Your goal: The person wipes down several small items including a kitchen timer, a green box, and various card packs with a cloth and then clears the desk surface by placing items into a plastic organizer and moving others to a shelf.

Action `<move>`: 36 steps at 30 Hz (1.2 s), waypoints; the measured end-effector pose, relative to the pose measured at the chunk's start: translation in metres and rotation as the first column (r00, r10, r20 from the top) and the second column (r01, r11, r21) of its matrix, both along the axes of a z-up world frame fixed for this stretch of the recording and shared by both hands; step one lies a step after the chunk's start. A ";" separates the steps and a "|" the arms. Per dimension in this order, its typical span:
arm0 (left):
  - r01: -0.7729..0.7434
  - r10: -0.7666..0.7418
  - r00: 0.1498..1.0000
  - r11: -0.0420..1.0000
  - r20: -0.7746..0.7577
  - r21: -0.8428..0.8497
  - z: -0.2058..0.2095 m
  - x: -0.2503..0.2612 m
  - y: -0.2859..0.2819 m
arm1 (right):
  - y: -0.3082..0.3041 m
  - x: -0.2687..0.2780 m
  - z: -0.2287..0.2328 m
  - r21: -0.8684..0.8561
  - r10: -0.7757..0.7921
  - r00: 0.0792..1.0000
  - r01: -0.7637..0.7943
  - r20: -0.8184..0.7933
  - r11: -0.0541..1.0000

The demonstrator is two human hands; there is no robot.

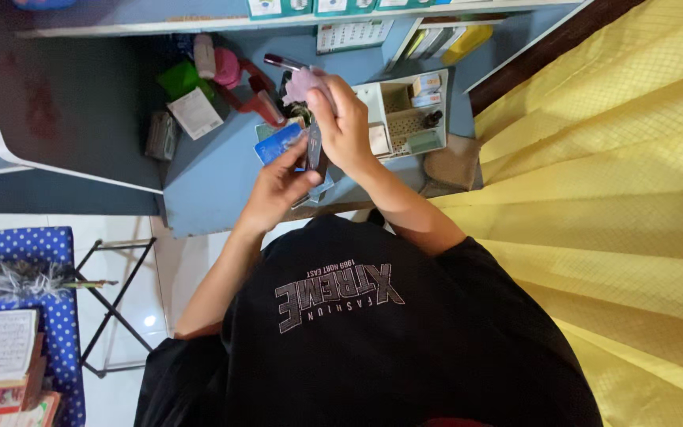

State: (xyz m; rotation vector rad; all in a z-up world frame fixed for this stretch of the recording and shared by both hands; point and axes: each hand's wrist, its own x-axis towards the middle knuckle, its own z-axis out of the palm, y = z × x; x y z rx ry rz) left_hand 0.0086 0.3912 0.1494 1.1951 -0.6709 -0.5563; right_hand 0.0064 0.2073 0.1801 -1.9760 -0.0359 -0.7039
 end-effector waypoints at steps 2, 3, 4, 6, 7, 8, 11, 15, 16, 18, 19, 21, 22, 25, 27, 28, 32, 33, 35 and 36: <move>-0.090 0.079 0.992 0.990 0.100 0.105 0.007 -0.004 -0.005 | 0.003 -0.005 0.002 -0.091 -0.042 0.997 0.048 0.067 0.995; -0.192 0.152 0.968 0.960 0.199 0.203 0.009 -0.005 -0.007 | 0.004 -0.008 0.003 0.165 0.041 0.999 -0.041 0.007 0.985; -0.187 0.146 0.969 0.961 0.201 0.203 0.011 -0.005 -0.010 | 0.005 -0.011 0.006 0.413 0.139 0.990 -0.115 -0.029 0.903; -0.145 0.145 0.988 0.989 0.051 0.001 0.011 -0.003 -0.016 | 0.011 -0.016 0.014 0.434 0.210 0.976 -0.214 0.058 0.875; -0.137 0.137 0.989 0.991 0.053 -0.001 0.011 -0.003 -0.020 | 0.012 -0.022 0.019 0.447 0.285 0.949 -0.316 0.139 0.837; -0.116 0.104 0.991 0.981 -0.082 -0.158 0.010 -0.003 -0.024 | 0.013 -0.030 0.023 0.445 0.277 0.951 -0.310 0.140 0.840; -0.079 0.032 0.985 0.957 -0.172 -0.277 0.011 -0.001 -0.032 | 0.008 -0.046 0.031 0.382 0.305 0.943 -0.332 0.131 0.863; 0.112 -0.224 0.912 0.942 -0.345 -0.315 0.024 -0.001 -0.033 | -0.025 -0.042 0.027 0.283 0.164 0.985 -0.173 0.054 0.944; 0.112 -0.224 0.912 0.942 -0.344 -0.316 0.025 -0.004 -0.034 | -0.033 -0.043 0.025 0.227 0.029 0.999 -0.032 0.017 0.973; 0.091 -0.121 0.968 0.986 -0.222 -0.141 0.025 -0.011 -0.038 | -0.044 -0.049 0.023 0.115 -0.029 0.998 0.035 -0.052 0.993; 0.090 -0.121 0.968 0.986 -0.221 -0.143 0.022 -0.013 -0.040 | -0.047 -0.051 0.023 0.000 -0.098 0.988 0.099 -0.117 0.995; -0.020 0.028 0.996 0.995 0.084 -0.100 0.011 -0.019 -0.046 | -0.040 -0.054 0.020 0.084 -0.021 0.994 0.030 -0.103 0.996; -0.020 0.028 0.996 0.995 0.082 -0.101 0.004 -0.020 -0.049 | -0.034 -0.057 0.018 0.168 0.054 0.995 -0.039 -0.084 0.985; -0.155 0.135 0.981 0.978 -0.143 -0.139 -0.006 -0.016 -0.046 | -0.013 -0.065 0.018 0.077 0.096 0.995 -0.093 -0.035 0.993; -0.287 0.282 0.958 0.940 -0.056 -0.186 -0.001 -0.013 -0.037 | -0.003 -0.072 0.024 0.042 0.158 0.986 -0.156 -0.061 0.987; -0.289 0.284 0.957 0.939 -0.056 -0.184 0.003 -0.011 -0.035 | 0.000 -0.074 0.027 0.008 0.217 0.972 -0.217 -0.091 0.976; -0.276 0.164 0.918 0.917 -0.362 -0.286 0.020 -0.011 -0.023 | 0.008 -0.075 0.024 0.010 0.216 0.972 -0.216 -0.094 0.976; -0.257 0.062 0.881 0.895 -0.468 -0.364 0.021 -0.010 -0.024 | 0.006 -0.076 0.022 -0.088 0.183 0.980 -0.190 -0.082 0.978; -0.254 0.079 0.887 0.906 -0.454 -0.339 0.019 -0.009 -0.026 | 0.003 -0.079 0.016 -0.180 0.148 0.986 -0.159 -0.074 0.971; -0.253 0.097 0.896 0.913 -0.434 -0.319 0.015 -0.009 -0.027 | 0.001 -0.082 0.012 -0.195 0.150 0.985 -0.165 -0.089 0.967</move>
